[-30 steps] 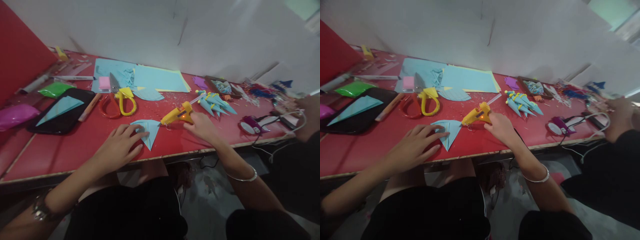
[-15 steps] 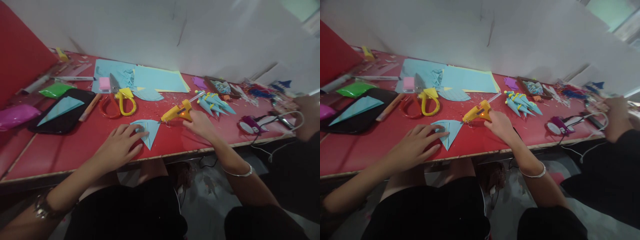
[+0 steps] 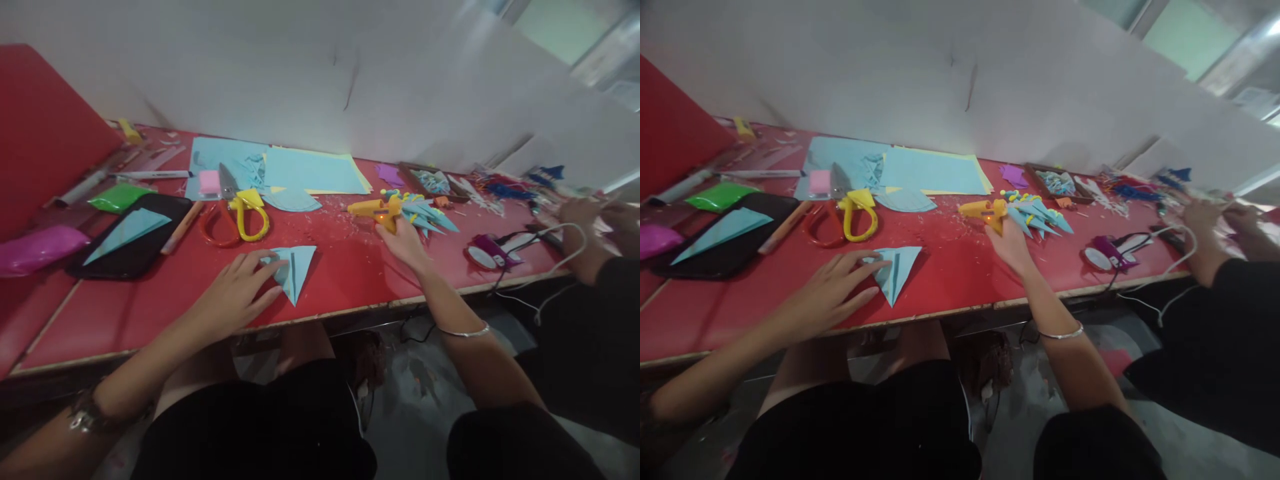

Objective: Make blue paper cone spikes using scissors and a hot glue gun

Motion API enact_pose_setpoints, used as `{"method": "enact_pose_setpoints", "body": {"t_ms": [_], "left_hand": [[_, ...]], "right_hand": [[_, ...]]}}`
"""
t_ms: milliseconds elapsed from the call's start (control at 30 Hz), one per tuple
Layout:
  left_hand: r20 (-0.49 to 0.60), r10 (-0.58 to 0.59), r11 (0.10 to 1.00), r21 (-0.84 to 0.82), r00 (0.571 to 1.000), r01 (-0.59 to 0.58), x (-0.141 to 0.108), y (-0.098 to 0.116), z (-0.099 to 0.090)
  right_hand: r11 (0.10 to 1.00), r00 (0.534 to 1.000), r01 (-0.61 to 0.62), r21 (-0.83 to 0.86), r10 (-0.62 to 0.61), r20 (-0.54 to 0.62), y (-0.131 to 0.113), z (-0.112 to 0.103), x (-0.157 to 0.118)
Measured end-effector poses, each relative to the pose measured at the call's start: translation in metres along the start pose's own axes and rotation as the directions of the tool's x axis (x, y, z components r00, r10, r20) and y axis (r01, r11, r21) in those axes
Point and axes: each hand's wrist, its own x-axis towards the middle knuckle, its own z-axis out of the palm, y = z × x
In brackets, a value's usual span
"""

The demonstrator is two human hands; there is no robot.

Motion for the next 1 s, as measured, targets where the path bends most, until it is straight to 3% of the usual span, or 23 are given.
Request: {"method": "enact_pose_setpoints", "body": {"t_ms": [133,300,400,633,800,900,1000], "left_hand": [[-0.077,-0.090,0.988,0.117,0.993,0.099,0.010,-0.001,-0.003],[0.040,-0.150,0.969,0.202,0.988,0.139,0.026,-0.003,-0.010],[0.089,-0.196,0.964,0.199,0.977,0.175,0.035,-0.007,-0.015],[0.154,-0.261,0.959,0.151,0.953,0.239,0.052,-0.016,-0.022],[0.222,-0.302,0.953,0.087,0.927,0.290,0.055,-0.020,-0.024],[0.190,-0.289,0.957,0.026,0.938,0.290,0.053,-0.021,-0.022],[0.164,-0.271,0.951,-0.109,0.949,0.290,0.050,-0.021,-0.022]], "right_hand": [[0.999,0.997,-0.049,-0.010,0.048,-0.067,0.024,0.010,0.006],[0.996,0.997,-0.042,-0.074,0.037,-0.071,0.035,0.014,0.006],[0.983,0.999,-0.037,-0.181,0.034,-0.019,0.031,0.009,0.004],[0.880,0.994,0.107,-0.463,-0.085,0.068,0.024,-0.016,-0.006],[0.775,0.988,0.127,-0.619,-0.042,0.150,-0.012,-0.044,-0.030],[0.866,0.972,0.131,-0.483,-0.015,0.236,-0.047,-0.052,-0.045],[0.976,0.919,0.199,-0.089,-0.154,0.363,-0.069,-0.048,-0.046]]}}
